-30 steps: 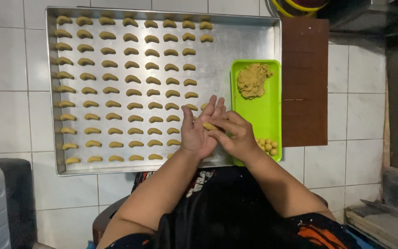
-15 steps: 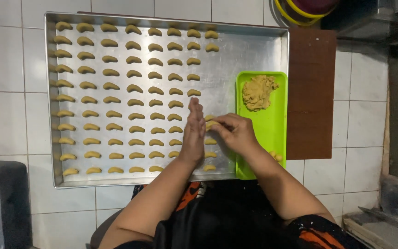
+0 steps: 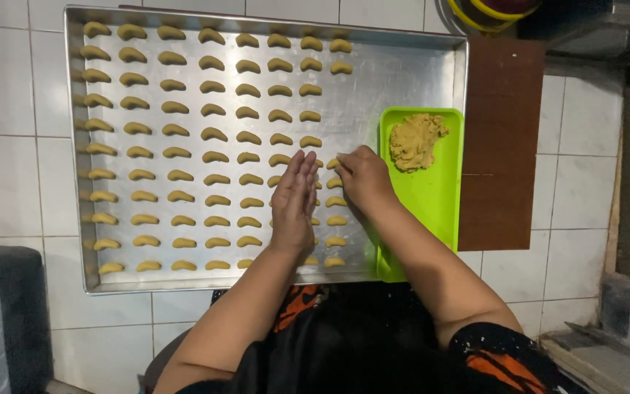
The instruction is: Shaping small pieces of dough into crescent-shaped cookies and arranging them on a baking tray.
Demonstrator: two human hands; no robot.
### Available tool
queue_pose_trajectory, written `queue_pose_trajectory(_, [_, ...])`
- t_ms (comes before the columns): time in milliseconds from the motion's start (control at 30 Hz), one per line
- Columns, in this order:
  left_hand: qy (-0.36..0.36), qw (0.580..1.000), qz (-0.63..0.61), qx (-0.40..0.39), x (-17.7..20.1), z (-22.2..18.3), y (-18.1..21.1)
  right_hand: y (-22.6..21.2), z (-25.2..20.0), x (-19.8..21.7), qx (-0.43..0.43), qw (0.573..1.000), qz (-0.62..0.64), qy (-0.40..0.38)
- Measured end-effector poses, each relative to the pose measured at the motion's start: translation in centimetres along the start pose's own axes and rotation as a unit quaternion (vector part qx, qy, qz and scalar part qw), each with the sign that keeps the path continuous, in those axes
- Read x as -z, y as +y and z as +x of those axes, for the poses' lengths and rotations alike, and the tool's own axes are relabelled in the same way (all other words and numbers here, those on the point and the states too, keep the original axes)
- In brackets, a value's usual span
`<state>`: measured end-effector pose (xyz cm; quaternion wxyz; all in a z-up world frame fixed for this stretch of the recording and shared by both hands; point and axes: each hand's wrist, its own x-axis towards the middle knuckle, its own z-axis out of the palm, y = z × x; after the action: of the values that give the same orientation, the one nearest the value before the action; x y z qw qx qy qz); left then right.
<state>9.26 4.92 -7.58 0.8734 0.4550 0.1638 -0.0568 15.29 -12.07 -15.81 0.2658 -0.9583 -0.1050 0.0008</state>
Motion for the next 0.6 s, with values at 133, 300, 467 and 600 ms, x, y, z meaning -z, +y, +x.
queue_pose_trajectory(133, [-0.018,1.000,-0.009,0.006,-0.5,-0.7,-2.3,0.2,-0.6,2.5,-0.026,0.999,-0.002,-0.045])
queue_pose_trajectory(300, [-0.029,0.994,-0.011,0.106,-0.4,-2.2,-4.8,-1.7,-3.9,12.3,-0.095,0.976,-0.029,-0.195])
queue_pose_trajectory(467, [-0.057,0.982,0.006,0.181,-1.2,-3.8,-7.0,-4.9,-7.2,16.8,-0.240,0.902,-0.082,-0.349])
queue_pose_trajectory(600, [-0.086,0.971,0.028,0.220,-2.0,-5.5,-7.6,-4.8,-9.2,16.3,-0.247,0.905,-0.075,-0.338])
